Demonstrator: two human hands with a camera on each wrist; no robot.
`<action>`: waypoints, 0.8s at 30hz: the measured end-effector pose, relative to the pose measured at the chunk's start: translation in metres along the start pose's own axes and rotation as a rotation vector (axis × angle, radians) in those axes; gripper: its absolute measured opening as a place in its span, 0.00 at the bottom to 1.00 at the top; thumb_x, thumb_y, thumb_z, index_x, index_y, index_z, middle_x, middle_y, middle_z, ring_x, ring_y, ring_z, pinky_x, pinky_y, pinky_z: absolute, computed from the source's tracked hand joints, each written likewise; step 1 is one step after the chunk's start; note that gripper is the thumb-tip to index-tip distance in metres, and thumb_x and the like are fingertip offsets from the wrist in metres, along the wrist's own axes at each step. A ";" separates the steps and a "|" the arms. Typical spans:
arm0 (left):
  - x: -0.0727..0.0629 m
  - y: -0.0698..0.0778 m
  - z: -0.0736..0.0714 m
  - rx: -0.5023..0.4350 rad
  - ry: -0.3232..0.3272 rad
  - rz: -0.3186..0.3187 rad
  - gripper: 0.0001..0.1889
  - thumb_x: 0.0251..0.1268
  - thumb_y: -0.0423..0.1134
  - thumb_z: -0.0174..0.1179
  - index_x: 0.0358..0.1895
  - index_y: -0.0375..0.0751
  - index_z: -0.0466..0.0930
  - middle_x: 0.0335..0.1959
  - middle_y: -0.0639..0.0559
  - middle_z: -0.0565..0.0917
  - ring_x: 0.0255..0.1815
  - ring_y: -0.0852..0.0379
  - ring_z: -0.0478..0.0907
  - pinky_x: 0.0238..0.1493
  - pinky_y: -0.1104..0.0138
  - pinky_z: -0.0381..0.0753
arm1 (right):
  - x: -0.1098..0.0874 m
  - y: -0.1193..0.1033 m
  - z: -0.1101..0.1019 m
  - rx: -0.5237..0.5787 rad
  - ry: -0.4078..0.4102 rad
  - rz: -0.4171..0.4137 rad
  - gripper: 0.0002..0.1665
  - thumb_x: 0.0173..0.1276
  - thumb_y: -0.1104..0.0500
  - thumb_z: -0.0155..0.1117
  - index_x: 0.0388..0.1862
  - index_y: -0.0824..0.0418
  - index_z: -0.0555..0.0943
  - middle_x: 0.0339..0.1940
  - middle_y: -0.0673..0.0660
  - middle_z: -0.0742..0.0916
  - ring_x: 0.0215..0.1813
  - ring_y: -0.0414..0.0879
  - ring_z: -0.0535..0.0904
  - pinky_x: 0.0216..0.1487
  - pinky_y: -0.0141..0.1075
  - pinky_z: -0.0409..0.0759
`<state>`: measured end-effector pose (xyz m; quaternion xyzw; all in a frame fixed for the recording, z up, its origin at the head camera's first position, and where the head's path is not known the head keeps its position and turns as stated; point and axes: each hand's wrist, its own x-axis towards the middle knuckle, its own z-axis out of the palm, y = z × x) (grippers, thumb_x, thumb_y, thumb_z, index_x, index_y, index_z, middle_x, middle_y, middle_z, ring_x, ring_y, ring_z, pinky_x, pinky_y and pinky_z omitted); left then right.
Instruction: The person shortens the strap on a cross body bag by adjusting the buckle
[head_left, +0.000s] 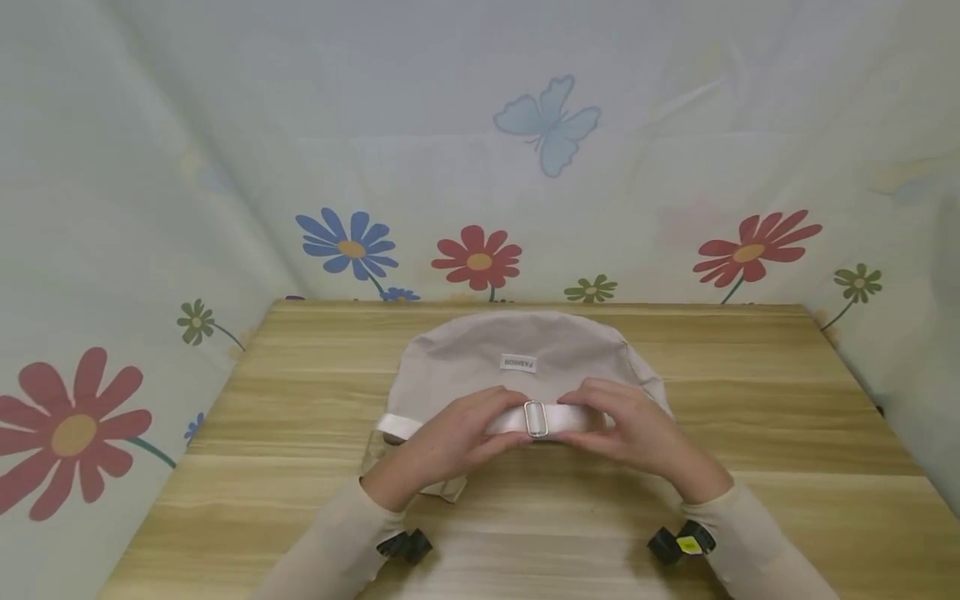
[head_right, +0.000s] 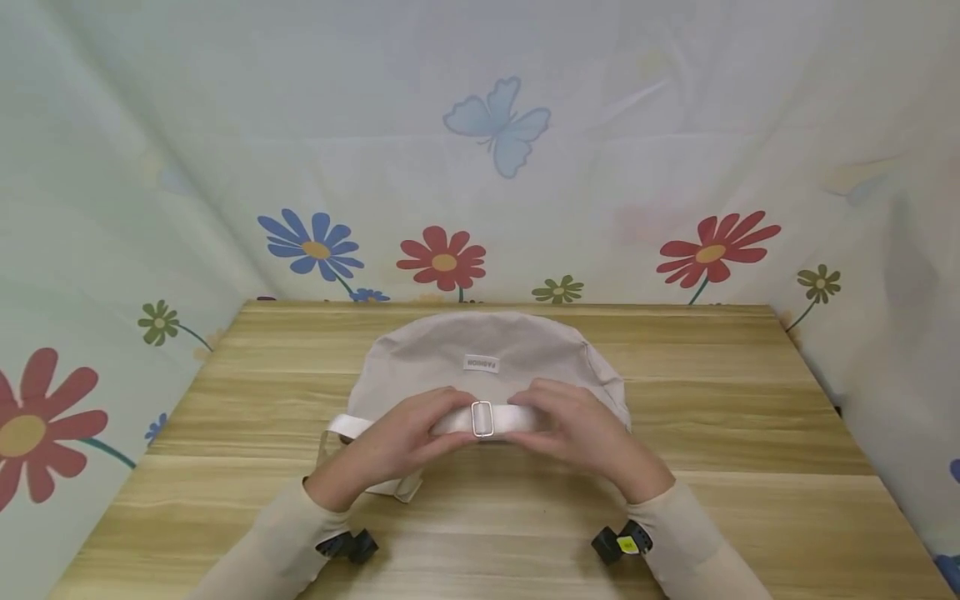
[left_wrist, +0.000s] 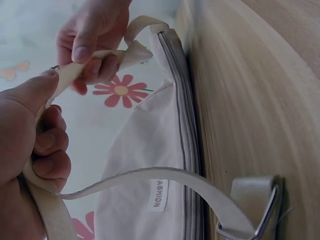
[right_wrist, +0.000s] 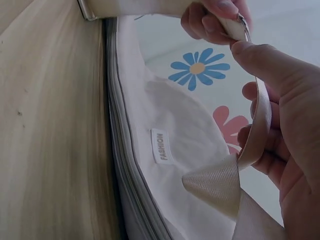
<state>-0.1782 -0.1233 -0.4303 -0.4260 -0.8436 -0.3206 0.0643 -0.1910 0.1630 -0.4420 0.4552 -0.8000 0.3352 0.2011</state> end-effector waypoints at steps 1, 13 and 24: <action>-0.001 0.000 -0.001 -0.001 0.002 0.000 0.21 0.74 0.42 0.71 0.63 0.39 0.81 0.52 0.51 0.88 0.49 0.59 0.83 0.54 0.65 0.84 | 0.000 0.001 -0.001 -0.019 0.004 -0.004 0.16 0.69 0.47 0.81 0.47 0.55 0.87 0.35 0.44 0.86 0.37 0.37 0.78 0.44 0.26 0.75; -0.005 0.000 -0.002 0.030 0.059 0.044 0.21 0.71 0.40 0.74 0.61 0.38 0.81 0.50 0.51 0.89 0.46 0.60 0.83 0.50 0.67 0.85 | 0.005 0.002 -0.010 -0.136 0.045 -0.078 0.28 0.77 0.33 0.64 0.35 0.56 0.78 0.29 0.45 0.81 0.32 0.38 0.73 0.37 0.29 0.71; -0.005 -0.002 -0.003 0.000 0.041 -0.004 0.20 0.72 0.41 0.73 0.62 0.39 0.82 0.51 0.51 0.89 0.48 0.59 0.84 0.52 0.65 0.85 | 0.001 0.006 -0.013 0.134 -0.054 -0.040 0.16 0.68 0.51 0.83 0.39 0.53 0.81 0.33 0.43 0.83 0.37 0.35 0.76 0.41 0.27 0.75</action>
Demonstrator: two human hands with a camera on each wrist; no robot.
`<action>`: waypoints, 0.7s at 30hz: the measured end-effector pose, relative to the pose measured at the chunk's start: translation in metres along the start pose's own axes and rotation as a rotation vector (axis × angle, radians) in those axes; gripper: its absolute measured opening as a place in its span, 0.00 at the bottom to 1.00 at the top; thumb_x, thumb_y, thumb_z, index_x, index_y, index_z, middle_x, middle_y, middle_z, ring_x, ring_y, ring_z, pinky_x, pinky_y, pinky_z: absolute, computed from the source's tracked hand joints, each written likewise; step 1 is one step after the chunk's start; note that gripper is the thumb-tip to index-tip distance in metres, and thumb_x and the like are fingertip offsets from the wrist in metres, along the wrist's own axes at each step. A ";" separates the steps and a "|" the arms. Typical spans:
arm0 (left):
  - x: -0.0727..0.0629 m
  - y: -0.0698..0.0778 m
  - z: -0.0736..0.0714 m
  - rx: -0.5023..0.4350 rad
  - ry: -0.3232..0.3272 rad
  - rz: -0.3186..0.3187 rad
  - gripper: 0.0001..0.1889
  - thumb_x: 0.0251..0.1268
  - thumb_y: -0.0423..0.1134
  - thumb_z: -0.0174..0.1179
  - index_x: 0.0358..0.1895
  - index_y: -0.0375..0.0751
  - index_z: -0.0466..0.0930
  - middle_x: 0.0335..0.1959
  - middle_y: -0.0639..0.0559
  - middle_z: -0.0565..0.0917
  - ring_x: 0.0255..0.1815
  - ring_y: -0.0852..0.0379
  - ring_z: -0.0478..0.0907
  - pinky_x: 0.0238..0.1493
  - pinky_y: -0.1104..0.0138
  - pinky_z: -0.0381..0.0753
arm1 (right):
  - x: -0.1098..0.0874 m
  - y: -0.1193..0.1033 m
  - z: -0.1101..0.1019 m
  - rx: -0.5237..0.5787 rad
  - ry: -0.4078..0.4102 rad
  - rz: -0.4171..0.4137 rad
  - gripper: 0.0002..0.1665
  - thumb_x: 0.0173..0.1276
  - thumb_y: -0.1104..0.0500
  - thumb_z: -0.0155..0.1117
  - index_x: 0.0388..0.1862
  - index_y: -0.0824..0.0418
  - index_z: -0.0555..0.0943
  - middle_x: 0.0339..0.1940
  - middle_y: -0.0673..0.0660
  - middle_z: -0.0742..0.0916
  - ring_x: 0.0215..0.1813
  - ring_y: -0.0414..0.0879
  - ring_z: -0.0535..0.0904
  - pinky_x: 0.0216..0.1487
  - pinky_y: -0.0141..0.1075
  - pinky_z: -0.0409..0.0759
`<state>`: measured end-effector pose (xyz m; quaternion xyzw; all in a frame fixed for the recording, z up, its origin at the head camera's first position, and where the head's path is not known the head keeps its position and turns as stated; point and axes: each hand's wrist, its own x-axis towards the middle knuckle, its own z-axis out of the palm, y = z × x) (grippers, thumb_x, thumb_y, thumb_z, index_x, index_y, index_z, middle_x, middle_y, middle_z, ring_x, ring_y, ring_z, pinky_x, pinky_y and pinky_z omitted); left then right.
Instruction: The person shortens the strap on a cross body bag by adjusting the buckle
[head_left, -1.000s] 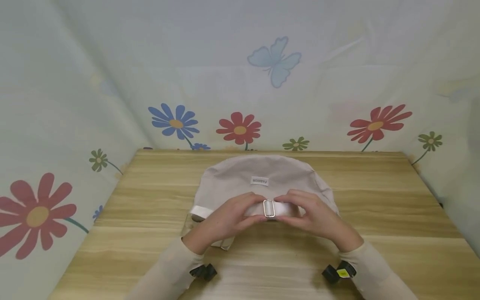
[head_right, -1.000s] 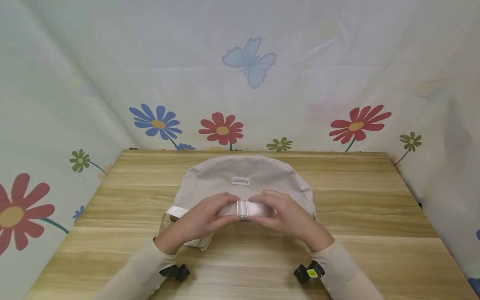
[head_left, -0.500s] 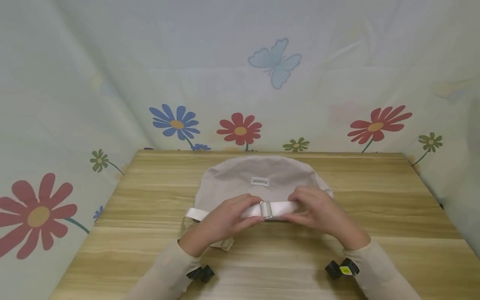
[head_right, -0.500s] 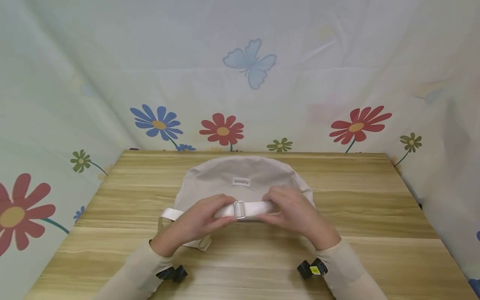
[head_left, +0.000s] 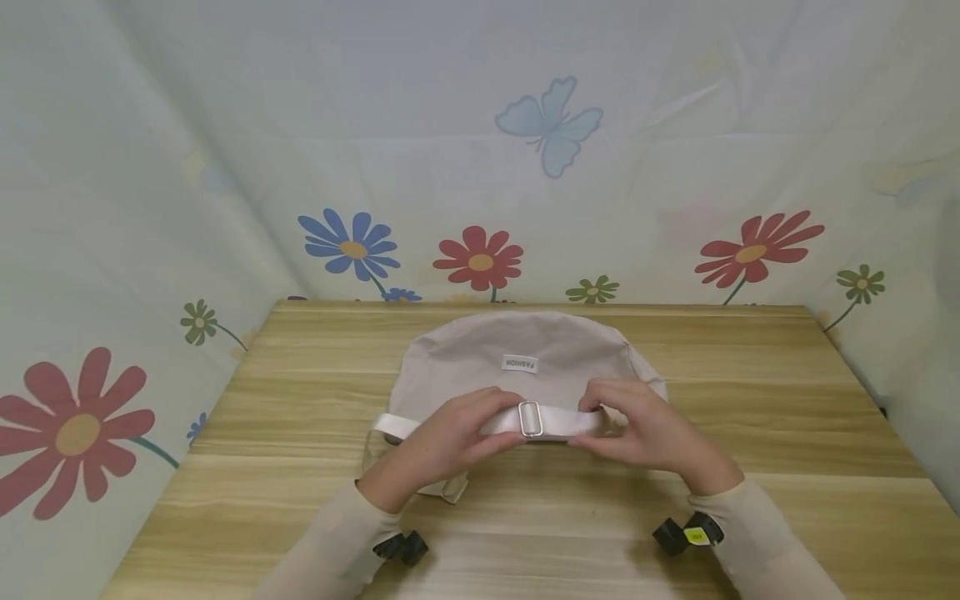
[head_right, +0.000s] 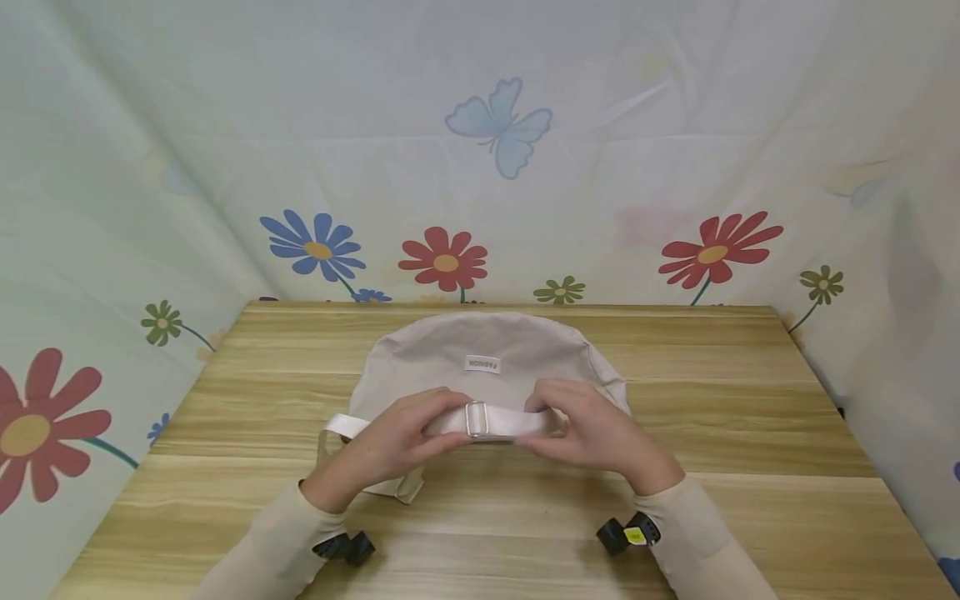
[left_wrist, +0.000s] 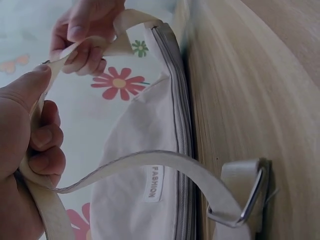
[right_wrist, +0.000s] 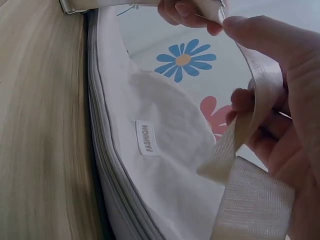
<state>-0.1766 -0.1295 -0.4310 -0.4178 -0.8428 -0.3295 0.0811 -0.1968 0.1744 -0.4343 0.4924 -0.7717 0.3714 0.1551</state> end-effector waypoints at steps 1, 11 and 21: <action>-0.001 0.000 -0.001 0.000 -0.001 -0.002 0.20 0.72 0.41 0.73 0.62 0.39 0.82 0.51 0.51 0.89 0.48 0.60 0.84 0.52 0.65 0.85 | -0.001 0.000 -0.001 0.006 -0.010 0.005 0.16 0.66 0.53 0.83 0.39 0.53 0.81 0.33 0.43 0.82 0.37 0.34 0.75 0.39 0.28 0.75; -0.005 -0.004 -0.005 -0.015 0.002 -0.005 0.20 0.72 0.40 0.73 0.63 0.41 0.82 0.52 0.52 0.89 0.49 0.60 0.83 0.54 0.65 0.85 | -0.003 0.001 -0.006 -0.027 -0.039 0.052 0.17 0.66 0.57 0.83 0.35 0.52 0.78 0.28 0.43 0.77 0.32 0.32 0.69 0.34 0.22 0.67; -0.006 -0.005 -0.005 -0.023 0.002 -0.010 0.20 0.72 0.40 0.73 0.63 0.41 0.82 0.52 0.52 0.89 0.49 0.60 0.83 0.54 0.65 0.85 | -0.003 0.002 -0.006 -0.062 0.014 0.058 0.17 0.77 0.44 0.72 0.37 0.54 0.80 0.30 0.45 0.77 0.32 0.33 0.70 0.34 0.21 0.70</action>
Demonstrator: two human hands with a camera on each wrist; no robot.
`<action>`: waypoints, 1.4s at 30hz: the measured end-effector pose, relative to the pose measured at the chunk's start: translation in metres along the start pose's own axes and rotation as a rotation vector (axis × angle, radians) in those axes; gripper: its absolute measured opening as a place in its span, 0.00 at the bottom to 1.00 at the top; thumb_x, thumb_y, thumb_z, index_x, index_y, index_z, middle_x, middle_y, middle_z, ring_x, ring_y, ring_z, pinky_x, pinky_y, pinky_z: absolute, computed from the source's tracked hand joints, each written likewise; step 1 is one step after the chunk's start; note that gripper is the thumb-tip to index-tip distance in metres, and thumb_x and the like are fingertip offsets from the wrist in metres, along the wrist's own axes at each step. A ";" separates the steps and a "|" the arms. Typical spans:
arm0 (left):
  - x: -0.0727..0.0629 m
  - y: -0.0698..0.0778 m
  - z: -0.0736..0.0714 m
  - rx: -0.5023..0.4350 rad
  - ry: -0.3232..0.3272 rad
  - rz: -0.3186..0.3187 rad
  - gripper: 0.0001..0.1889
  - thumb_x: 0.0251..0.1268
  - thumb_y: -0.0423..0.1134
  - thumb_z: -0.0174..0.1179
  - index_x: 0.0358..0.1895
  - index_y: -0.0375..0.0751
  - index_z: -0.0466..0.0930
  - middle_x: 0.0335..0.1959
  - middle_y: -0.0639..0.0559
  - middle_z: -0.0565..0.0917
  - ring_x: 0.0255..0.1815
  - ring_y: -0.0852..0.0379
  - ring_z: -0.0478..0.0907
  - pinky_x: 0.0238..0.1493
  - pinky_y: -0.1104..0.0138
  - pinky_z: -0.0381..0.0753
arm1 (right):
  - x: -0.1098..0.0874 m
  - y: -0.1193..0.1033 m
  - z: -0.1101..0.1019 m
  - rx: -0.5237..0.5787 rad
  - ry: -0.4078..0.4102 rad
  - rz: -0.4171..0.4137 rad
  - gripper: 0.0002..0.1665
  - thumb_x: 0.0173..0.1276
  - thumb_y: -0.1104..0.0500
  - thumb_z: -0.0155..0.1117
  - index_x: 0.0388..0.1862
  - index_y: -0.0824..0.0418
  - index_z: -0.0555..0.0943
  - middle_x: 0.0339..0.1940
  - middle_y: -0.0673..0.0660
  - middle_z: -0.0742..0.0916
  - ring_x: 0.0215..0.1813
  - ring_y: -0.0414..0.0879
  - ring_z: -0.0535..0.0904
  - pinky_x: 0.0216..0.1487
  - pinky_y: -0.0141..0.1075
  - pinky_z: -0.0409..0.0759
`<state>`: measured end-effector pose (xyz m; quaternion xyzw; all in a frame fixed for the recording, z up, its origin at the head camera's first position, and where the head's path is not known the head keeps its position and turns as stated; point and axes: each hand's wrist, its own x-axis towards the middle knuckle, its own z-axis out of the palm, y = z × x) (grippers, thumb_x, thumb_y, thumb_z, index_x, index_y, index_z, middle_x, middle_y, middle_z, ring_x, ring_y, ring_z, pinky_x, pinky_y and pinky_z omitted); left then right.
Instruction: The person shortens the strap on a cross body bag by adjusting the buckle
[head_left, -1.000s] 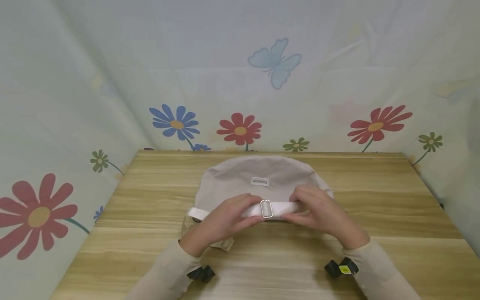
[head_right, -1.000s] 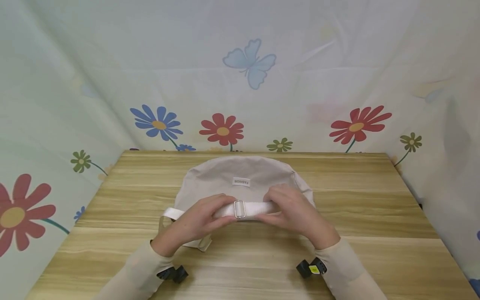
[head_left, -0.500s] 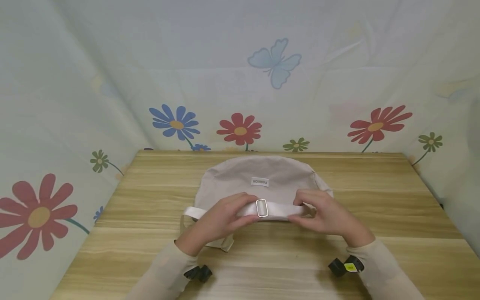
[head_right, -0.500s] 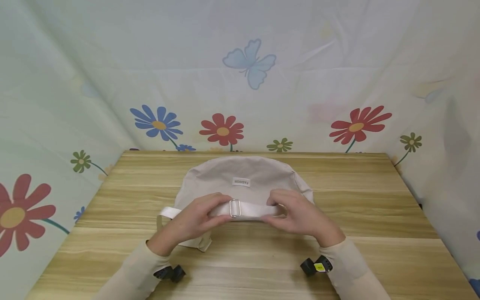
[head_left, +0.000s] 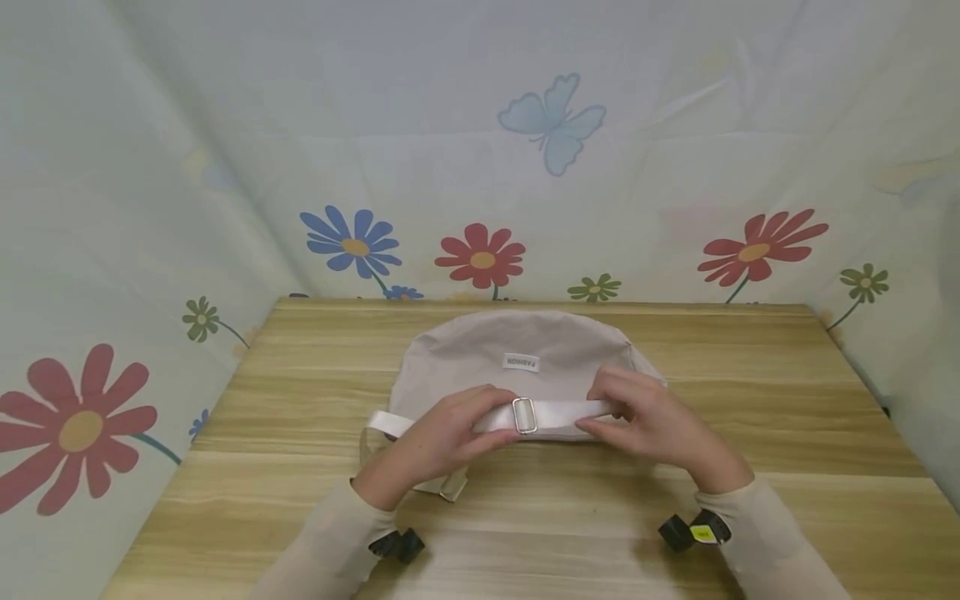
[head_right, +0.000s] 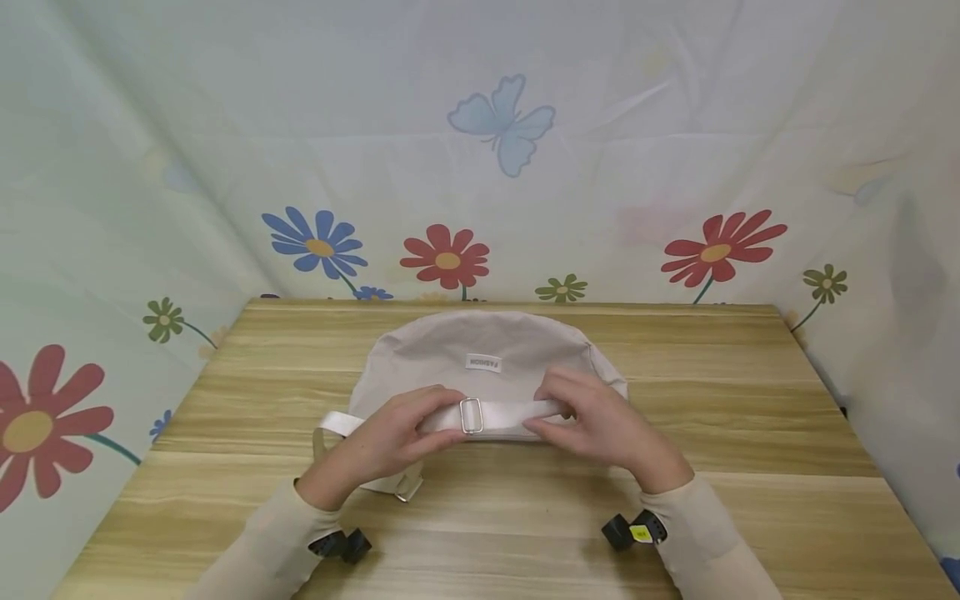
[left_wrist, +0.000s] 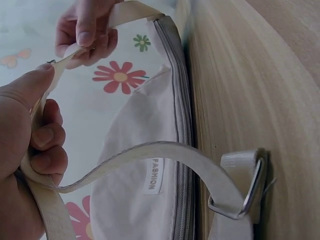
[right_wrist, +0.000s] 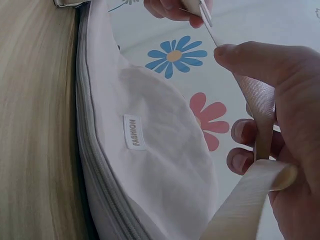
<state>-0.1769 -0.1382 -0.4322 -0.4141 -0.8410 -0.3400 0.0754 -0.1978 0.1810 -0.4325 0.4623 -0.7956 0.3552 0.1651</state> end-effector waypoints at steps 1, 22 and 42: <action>0.000 0.000 0.000 0.003 0.000 -0.003 0.20 0.72 0.41 0.73 0.63 0.41 0.82 0.52 0.52 0.89 0.49 0.60 0.83 0.54 0.64 0.85 | 0.000 0.000 -0.001 -0.010 0.007 -0.004 0.18 0.77 0.42 0.70 0.37 0.54 0.81 0.30 0.45 0.78 0.33 0.33 0.70 0.34 0.21 0.70; 0.000 0.003 -0.005 -0.024 0.057 -0.015 0.20 0.72 0.39 0.72 0.63 0.40 0.82 0.56 0.50 0.89 0.54 0.56 0.86 0.60 0.60 0.86 | 0.006 -0.013 0.000 -0.005 -0.020 0.098 0.20 0.64 0.58 0.82 0.53 0.52 0.85 0.41 0.44 0.83 0.41 0.35 0.74 0.43 0.29 0.74; -0.005 0.000 -0.006 -0.060 0.087 0.004 0.21 0.72 0.36 0.72 0.65 0.39 0.80 0.55 0.50 0.88 0.54 0.57 0.85 0.58 0.61 0.85 | 0.014 -0.023 0.012 -0.067 -0.102 0.134 0.13 0.75 0.52 0.74 0.52 0.52 0.82 0.39 0.42 0.81 0.39 0.33 0.72 0.40 0.31 0.76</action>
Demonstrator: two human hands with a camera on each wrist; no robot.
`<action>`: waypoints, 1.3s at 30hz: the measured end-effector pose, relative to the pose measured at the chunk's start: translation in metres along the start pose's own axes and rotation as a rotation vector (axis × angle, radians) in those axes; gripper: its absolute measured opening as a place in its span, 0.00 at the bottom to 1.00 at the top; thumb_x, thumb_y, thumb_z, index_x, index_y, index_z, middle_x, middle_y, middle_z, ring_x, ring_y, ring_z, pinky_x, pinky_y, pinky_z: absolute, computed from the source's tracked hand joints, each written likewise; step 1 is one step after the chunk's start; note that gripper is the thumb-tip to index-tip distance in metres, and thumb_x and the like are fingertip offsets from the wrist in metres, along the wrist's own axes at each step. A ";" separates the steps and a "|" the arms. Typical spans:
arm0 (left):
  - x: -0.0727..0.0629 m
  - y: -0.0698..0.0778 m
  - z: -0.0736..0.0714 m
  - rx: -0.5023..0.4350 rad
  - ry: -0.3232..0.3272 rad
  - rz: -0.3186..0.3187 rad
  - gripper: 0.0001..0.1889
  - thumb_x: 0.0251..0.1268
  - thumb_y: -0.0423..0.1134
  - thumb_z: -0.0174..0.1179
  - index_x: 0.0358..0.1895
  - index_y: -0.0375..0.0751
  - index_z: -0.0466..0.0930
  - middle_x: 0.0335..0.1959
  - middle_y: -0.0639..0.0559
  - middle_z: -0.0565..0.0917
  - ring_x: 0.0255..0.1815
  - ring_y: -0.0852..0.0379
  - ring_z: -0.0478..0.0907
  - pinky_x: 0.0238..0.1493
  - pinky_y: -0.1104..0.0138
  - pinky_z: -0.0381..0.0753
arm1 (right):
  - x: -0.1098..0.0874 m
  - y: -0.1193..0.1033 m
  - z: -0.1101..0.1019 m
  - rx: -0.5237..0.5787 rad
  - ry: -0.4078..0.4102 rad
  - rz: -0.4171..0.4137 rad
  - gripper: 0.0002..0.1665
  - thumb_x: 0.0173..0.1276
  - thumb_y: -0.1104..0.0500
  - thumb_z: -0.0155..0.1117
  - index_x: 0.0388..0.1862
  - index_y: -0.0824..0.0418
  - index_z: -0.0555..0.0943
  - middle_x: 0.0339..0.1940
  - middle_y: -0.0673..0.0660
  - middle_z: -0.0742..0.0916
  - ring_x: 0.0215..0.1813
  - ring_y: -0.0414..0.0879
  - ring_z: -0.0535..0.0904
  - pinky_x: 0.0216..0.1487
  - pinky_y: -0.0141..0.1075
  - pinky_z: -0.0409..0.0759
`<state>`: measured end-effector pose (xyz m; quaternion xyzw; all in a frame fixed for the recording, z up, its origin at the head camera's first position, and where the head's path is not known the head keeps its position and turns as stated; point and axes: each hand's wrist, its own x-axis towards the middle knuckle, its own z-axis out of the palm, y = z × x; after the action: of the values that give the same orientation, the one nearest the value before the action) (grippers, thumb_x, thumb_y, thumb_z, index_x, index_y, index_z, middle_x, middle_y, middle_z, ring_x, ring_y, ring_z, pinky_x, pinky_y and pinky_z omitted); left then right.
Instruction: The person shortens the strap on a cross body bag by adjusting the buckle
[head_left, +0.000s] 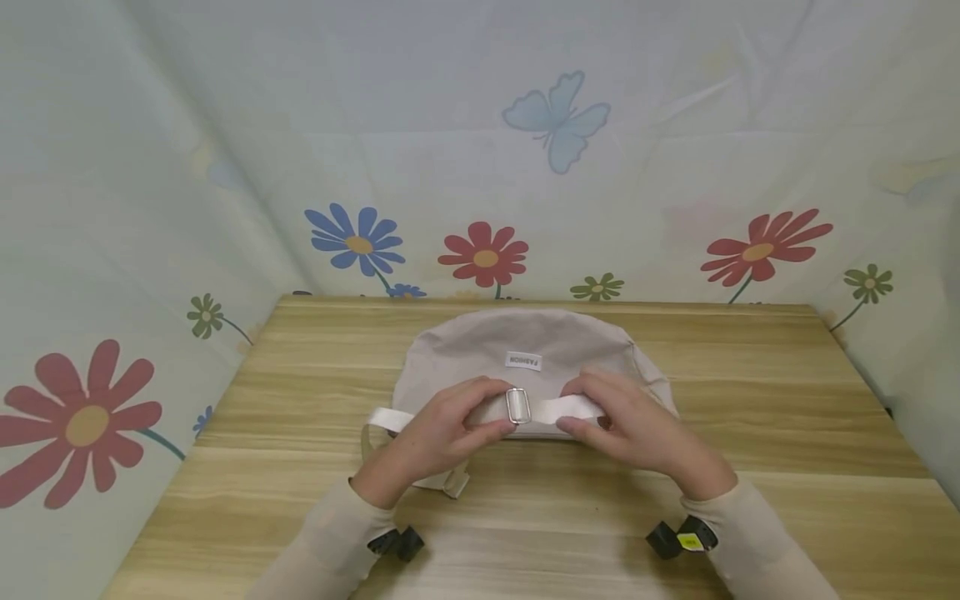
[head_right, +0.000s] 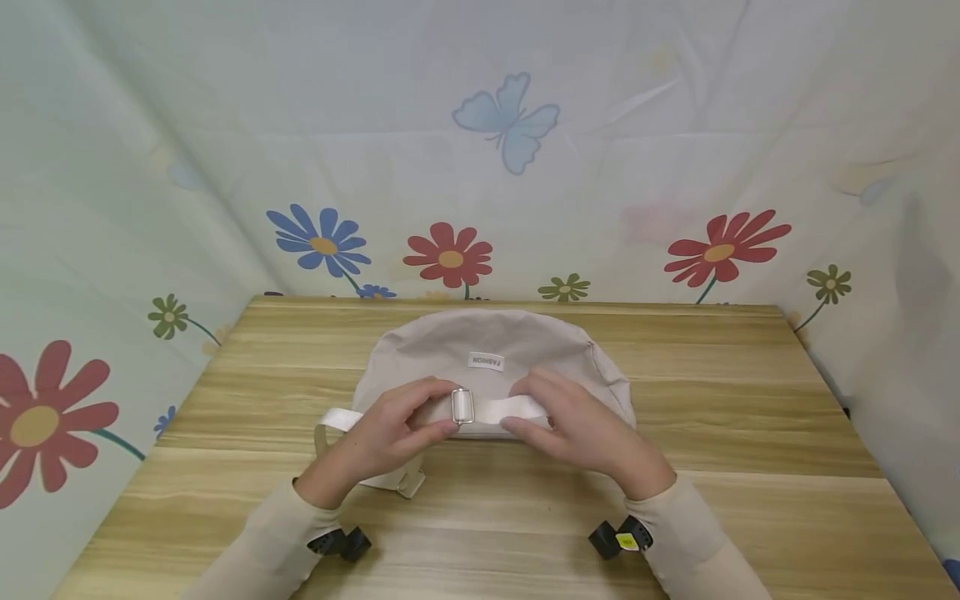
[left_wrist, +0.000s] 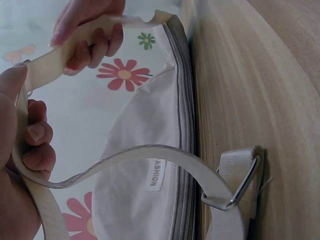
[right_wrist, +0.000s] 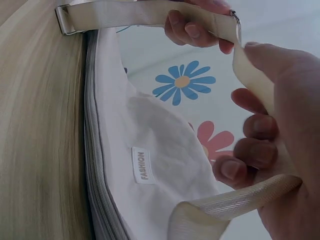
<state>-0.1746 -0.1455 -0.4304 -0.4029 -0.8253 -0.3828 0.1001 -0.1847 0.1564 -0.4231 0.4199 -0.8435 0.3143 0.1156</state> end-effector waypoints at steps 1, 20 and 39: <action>0.000 0.000 0.000 -0.001 0.001 0.000 0.21 0.72 0.36 0.72 0.65 0.39 0.80 0.55 0.50 0.88 0.54 0.57 0.85 0.58 0.61 0.85 | 0.000 -0.001 0.000 0.017 -0.019 0.006 0.14 0.73 0.53 0.75 0.53 0.53 0.82 0.40 0.42 0.82 0.38 0.32 0.72 0.40 0.30 0.76; -0.002 -0.002 -0.001 -0.016 0.021 -0.015 0.23 0.79 0.50 0.66 0.66 0.40 0.76 0.52 0.48 0.90 0.50 0.56 0.86 0.55 0.61 0.85 | -0.001 -0.003 0.015 0.108 0.007 0.004 0.19 0.71 0.59 0.77 0.58 0.53 0.83 0.46 0.44 0.88 0.44 0.35 0.78 0.46 0.34 0.80; -0.003 -0.002 0.007 -0.091 0.014 -0.019 0.23 0.83 0.49 0.61 0.67 0.38 0.71 0.55 0.44 0.90 0.53 0.56 0.87 0.58 0.61 0.86 | 0.000 -0.005 0.029 0.180 0.035 0.040 0.17 0.73 0.64 0.74 0.58 0.60 0.81 0.46 0.50 0.88 0.44 0.35 0.80 0.45 0.33 0.83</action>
<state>-0.1732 -0.1428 -0.4374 -0.3963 -0.8102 -0.4236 0.0837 -0.1786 0.1360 -0.4433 0.4061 -0.8180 0.3984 0.0857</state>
